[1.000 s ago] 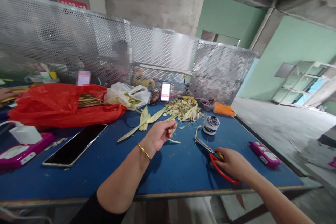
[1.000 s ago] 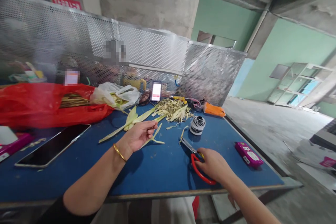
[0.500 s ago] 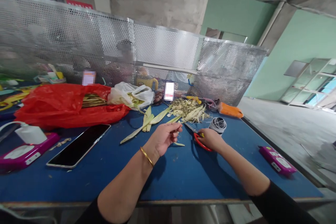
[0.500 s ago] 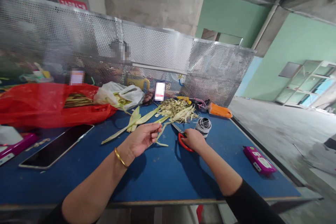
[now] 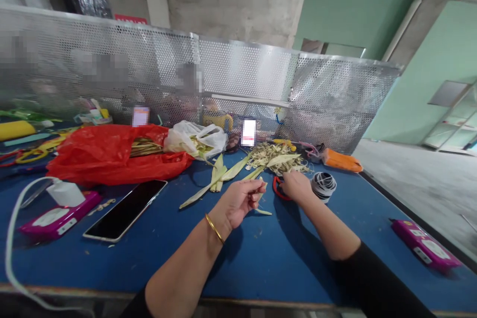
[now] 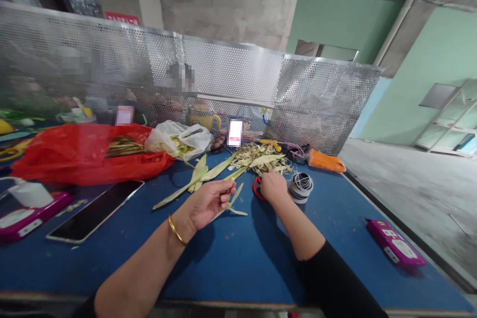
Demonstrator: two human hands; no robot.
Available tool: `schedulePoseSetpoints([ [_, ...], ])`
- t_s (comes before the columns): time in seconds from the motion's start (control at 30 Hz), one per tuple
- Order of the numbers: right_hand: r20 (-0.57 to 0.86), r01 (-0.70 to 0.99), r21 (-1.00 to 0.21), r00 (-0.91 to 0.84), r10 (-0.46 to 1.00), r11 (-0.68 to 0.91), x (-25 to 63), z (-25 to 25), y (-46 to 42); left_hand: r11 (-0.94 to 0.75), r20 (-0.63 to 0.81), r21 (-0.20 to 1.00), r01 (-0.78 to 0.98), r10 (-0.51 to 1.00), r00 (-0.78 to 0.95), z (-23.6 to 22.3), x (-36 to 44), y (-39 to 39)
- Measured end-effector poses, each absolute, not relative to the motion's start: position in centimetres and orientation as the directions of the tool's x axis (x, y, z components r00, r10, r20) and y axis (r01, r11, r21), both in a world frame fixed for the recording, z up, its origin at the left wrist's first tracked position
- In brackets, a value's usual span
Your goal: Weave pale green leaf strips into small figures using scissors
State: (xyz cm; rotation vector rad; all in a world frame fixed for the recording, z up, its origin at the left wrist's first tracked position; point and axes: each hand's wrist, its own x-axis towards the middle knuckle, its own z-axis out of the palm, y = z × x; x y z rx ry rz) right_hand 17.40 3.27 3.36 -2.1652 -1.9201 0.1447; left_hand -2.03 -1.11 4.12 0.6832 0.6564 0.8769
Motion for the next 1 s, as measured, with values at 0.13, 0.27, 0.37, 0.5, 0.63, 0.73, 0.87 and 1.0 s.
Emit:
schedulePoseSetpoints([
  [0.13, 0.121, 0.871, -0.484, -0.026, 0.992, 0.081, 16.3, 4.3, 0.1, 0.450, -0.218, 0.791, -0.416, 0.841, 0.495, 3.9, -1.9, -1.2],
  [0.27, 0.027, 0.238, -0.963, -0.388, 0.921, 0.129, 15.5, 3.4, -2.0, 0.422, -0.189, 0.830, -0.366, 0.829, 0.527, 3.4, -1.7, -1.1],
  [0.37, -0.012, 0.116, -0.992, -0.421, 0.907, 0.041, 15.5, 2.5, -2.3, 0.412, -0.187, 0.848, -0.333, 0.821, 0.539, 3.1, -1.6, -1.1],
  [0.5, 0.016, 0.219, -0.972, -0.298, 0.954, 0.085, 16.3, 2.8, -2.0, 0.405, -0.224, 0.865, -0.297, 0.840, 0.494, 3.0, -1.5, -1.0],
  [0.63, -0.058, 0.702, -0.689, -0.303, 0.951, 0.182, 18.1, 4.2, -1.9, 0.363, -0.245, 0.899, -0.244, 0.880, 0.407, 3.2, -1.8, -0.8],
  [0.73, -0.131, 0.929, -0.323, -0.235, 0.963, 0.183, 19.6, 4.5, -1.9, 0.221, -0.163, 0.959, -0.176, 0.942, 0.295, 3.4, -2.1, -0.5],
  [0.87, -0.083, 0.981, -0.150, -0.133, 0.988, 0.119, 20.4, 4.4, -2.0, 0.049, -0.042, 0.998, -0.030, 0.978, 0.202, 3.5, -1.9, -0.5],
  [1.0, 0.201, 0.980, -0.142, -0.106, 0.974, 0.136, 20.1, 5.1, -2.2, -0.005, -0.006, 0.999, 0.044, 0.971, 0.241, 3.6, -1.2, -1.0],
])
